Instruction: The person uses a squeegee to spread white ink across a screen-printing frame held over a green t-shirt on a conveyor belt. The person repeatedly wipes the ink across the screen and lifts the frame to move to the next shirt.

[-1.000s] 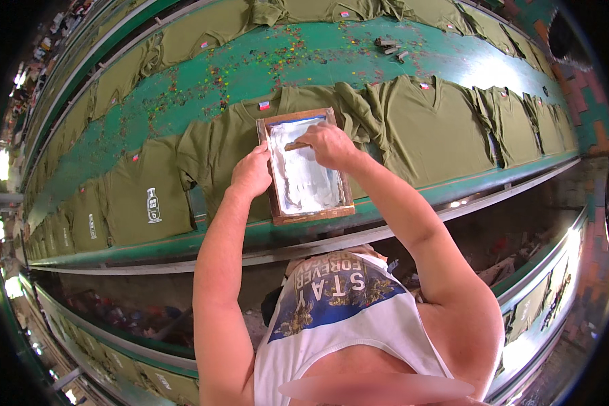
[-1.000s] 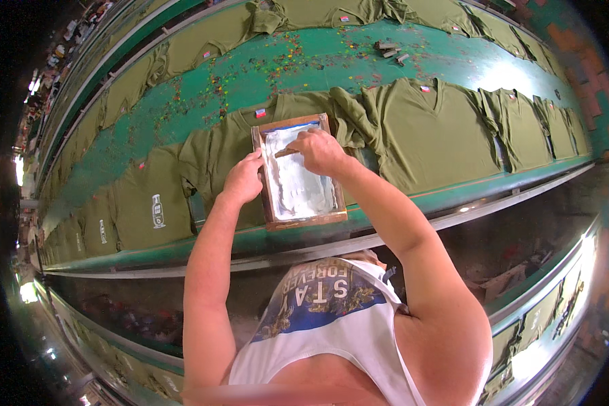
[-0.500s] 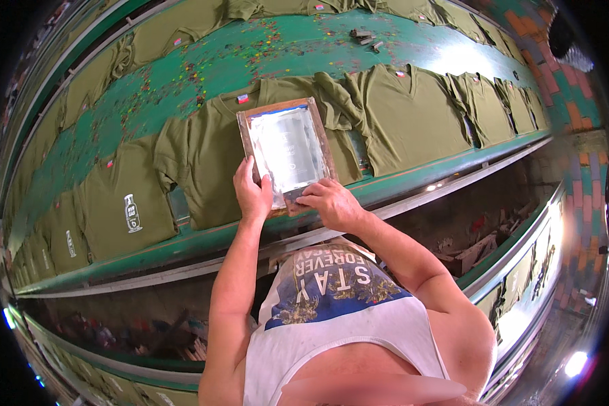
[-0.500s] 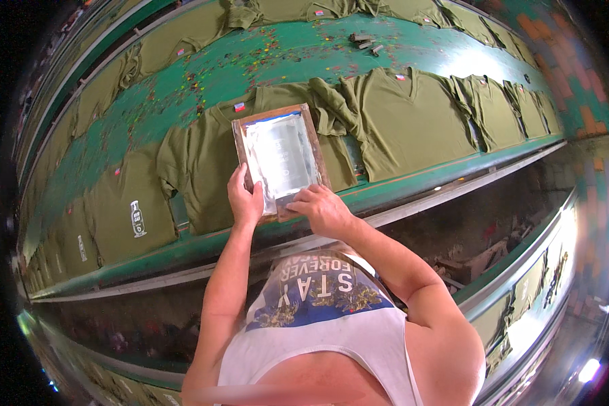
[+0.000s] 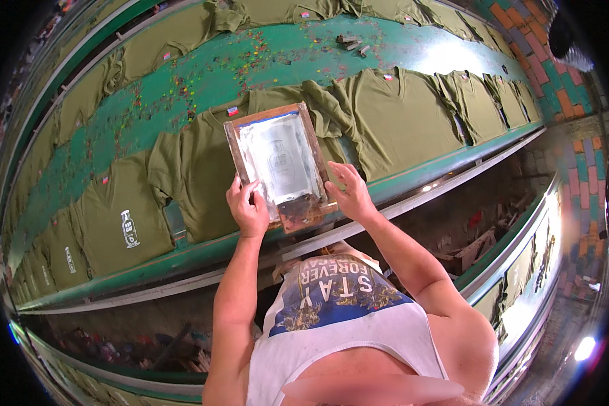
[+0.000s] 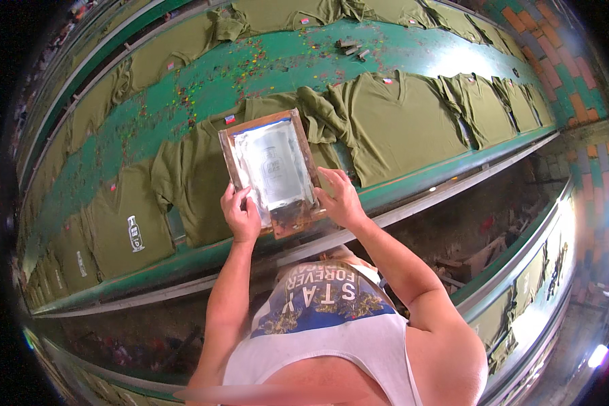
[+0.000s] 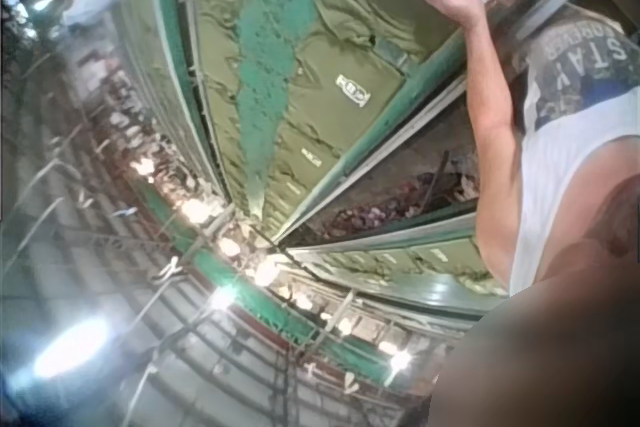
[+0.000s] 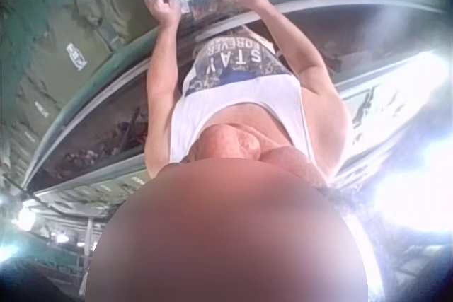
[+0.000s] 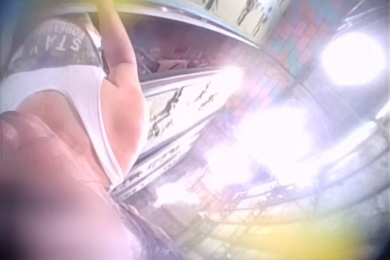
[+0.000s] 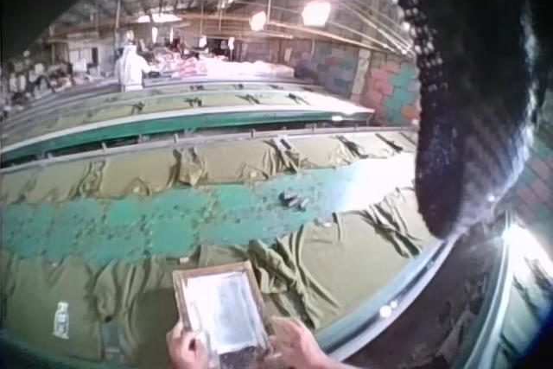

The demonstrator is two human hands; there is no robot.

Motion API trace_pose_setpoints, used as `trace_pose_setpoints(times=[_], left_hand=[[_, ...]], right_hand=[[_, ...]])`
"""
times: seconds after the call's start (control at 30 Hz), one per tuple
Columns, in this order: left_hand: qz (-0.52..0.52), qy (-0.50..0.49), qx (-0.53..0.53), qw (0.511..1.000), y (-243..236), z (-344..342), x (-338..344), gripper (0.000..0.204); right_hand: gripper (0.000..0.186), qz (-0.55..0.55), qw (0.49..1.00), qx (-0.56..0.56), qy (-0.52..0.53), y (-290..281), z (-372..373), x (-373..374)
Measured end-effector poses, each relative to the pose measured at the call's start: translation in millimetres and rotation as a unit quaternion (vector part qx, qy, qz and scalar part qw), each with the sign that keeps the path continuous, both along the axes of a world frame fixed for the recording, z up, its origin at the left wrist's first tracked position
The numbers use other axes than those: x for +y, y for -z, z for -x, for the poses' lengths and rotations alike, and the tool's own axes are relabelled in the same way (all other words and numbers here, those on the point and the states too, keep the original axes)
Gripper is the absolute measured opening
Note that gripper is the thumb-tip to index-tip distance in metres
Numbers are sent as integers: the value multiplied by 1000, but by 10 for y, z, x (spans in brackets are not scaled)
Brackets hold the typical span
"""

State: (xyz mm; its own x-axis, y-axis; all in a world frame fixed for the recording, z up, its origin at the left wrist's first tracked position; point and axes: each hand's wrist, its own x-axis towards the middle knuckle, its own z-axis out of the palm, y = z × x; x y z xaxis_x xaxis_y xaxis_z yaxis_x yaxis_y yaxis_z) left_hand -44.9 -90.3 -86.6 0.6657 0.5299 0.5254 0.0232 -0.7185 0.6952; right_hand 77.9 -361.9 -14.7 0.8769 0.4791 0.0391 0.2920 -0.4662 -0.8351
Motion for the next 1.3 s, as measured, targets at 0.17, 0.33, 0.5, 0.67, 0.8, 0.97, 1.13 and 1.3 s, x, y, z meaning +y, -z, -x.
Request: trace_pose_setpoints(times=[0.17,0.33,0.5,0.67,0.8,0.97,1.13,1.3], left_hand=[[-45,4,-54,998,-123,113,-92,34],[29,-19,-18,999,-221,-2,-341,31],[152,-24,-40,987,-214,-572,-1247,31],[197,-9,-52,979,-118,-1428,-2616,30],[268,18,-48,962,-47,-2105,-3719,32],[253,23,-26,967,-56,-2685,-4633,31],[239,39,-5,970,-79,-2969,-4867,28],[259,15,-20,966,-26,-3078,-4813,24]], right_hand=[[71,-124,946,296,-44,244,-195,-128],[75,-164,948,262,-76,212,-321,-391],[73,-223,941,245,-70,58,-882,-1258],[70,-234,933,274,-25,92,-1603,-2601],[70,-246,935,251,52,166,-2074,-3603],[65,-266,920,252,142,175,-2397,-4476],[59,-273,926,212,151,283,-2623,-4774],[54,-240,951,171,97,370,-2843,-4744]])
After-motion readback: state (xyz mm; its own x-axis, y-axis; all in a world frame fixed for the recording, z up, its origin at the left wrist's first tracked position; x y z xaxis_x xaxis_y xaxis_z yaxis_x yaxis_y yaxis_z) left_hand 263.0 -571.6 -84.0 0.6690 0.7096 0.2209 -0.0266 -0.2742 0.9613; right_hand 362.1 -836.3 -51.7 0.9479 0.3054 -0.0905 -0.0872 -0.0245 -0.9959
